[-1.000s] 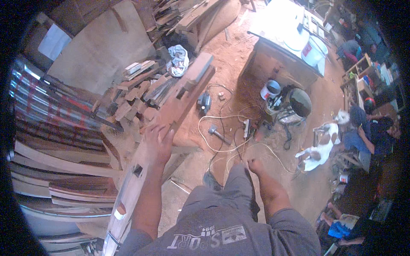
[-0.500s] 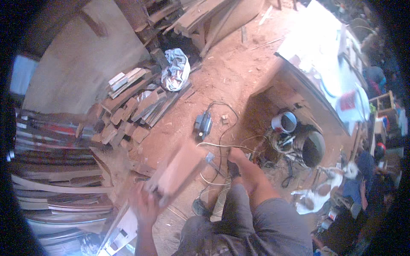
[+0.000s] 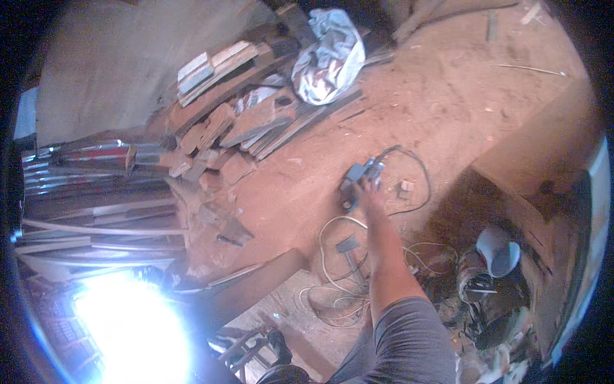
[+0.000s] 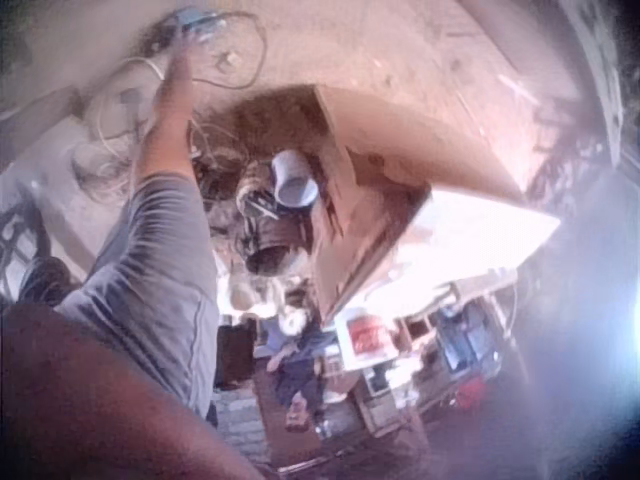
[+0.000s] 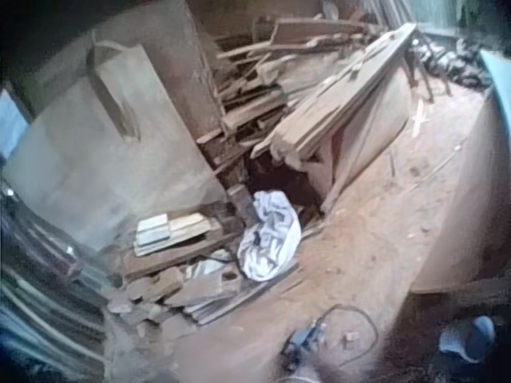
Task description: The person smooths a small wooden block using a handheld electric sander, then uses a hand chisel to trim and shape the block. The person applies glue to the block and continues chiseling to refine its edges.
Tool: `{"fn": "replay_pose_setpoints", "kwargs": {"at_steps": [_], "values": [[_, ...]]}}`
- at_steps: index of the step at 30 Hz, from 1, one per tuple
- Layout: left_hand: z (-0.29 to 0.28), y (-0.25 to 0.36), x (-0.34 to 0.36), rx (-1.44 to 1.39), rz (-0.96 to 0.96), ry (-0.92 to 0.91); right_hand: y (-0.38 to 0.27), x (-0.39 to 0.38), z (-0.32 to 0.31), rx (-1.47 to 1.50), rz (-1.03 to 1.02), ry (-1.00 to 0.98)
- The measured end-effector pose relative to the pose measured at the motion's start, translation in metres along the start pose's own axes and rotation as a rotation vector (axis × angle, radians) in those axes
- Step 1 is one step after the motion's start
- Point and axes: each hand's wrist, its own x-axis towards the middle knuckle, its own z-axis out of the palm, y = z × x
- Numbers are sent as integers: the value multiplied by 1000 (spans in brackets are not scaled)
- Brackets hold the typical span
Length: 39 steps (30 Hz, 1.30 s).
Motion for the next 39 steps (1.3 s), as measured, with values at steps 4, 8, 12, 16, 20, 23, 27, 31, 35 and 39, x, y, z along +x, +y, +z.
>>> {"fn": "replay_pose_setpoints", "kwargs": {"at_steps": [4, 8, 12, 16, 20, 23, 27, 31, 35, 39], "values": [[-5, 0, 0, 20, -12, -46, 16, 51, 3, -215, -91, -122], [0, -12, -8, 19, 11, -30, 6, 42, 13, -281, -82, -33], [6, -26, -4, -5, 26, 49, -20, -41, 41, -24, 36, 50], [6, -16, -28, -121, 0, 112, -55, -197, -10, 603, 409, 261], [-6, -9, -12, -170, 81, 205, -70, -348, -49, 968, 388, 680], [-13, -3, -10, -189, 70, 253, -74, -410, -81, 1600, 465, 713], [-11, 0, -18, -297, 128, 403, -69, -487, -140, 1707, 664, 654], [-42, 51, -18, -413, 275, 570, -103, -543, -171, 1657, 639, 856], [-19, 113, -12, -652, 293, 532, -160, -598, -185, 1541, 681, 833], [-3, 85, -47, -418, 433, 786, -137, -597, -135, 1389, 235, 1036]]}}
